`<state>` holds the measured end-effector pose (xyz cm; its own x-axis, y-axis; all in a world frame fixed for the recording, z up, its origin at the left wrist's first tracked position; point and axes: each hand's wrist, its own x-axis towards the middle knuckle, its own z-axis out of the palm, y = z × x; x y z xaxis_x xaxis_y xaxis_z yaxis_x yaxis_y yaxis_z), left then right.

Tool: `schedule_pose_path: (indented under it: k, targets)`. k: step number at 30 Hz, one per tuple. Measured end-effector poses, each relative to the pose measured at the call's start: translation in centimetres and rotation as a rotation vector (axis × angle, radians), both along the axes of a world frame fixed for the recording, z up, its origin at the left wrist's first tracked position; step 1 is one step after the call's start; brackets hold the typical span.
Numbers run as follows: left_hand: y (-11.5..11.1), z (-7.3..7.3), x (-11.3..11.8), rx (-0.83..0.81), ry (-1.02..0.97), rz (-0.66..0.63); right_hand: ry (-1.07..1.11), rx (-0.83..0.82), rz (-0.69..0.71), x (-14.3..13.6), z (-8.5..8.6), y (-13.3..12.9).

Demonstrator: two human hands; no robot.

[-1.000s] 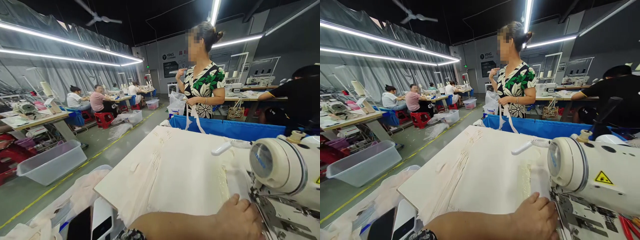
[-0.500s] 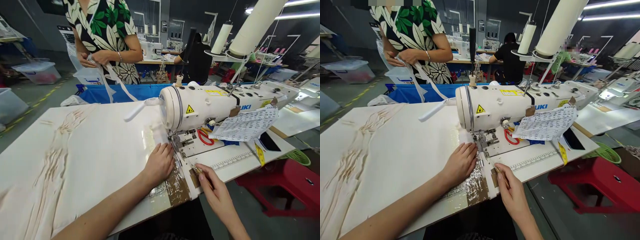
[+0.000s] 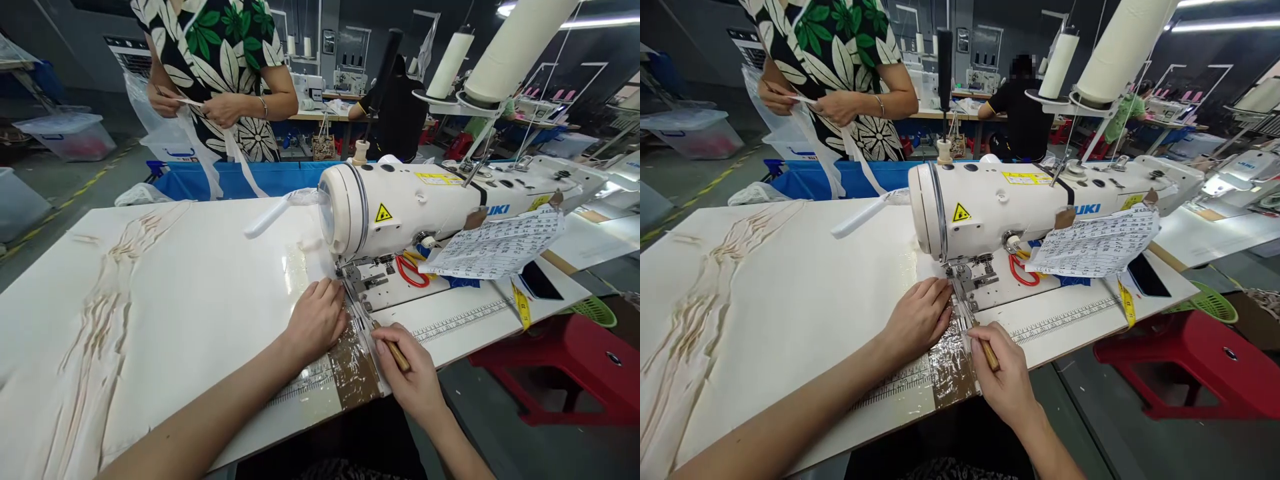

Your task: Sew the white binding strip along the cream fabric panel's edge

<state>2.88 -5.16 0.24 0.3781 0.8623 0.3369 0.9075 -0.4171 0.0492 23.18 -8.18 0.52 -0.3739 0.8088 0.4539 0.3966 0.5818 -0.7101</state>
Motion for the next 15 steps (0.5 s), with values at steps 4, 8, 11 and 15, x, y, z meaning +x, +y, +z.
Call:
schedule_pose_path:
  k: [4,8,11,15]
  targets:
    - [0.2,0.1,-0.2,-0.015,-0.010,0.012,-0.167,0.133,0.018,-1.1,0.1,0.6]
    - [0.1,-0.2,-0.3,0.009,0.004,0.008,-0.438,0.288,-0.019,-2.4,0.0,1.0]
    - [-0.1,-0.2,-0.4,0.012,0.021,-0.002,-0.513,0.325,-0.035,-3.3,-0.1,1.2]
    - [-0.2,-0.2,-0.5,0.013,0.067,-0.009,-0.606,0.349,-0.068,-4.3,-0.2,1.4]
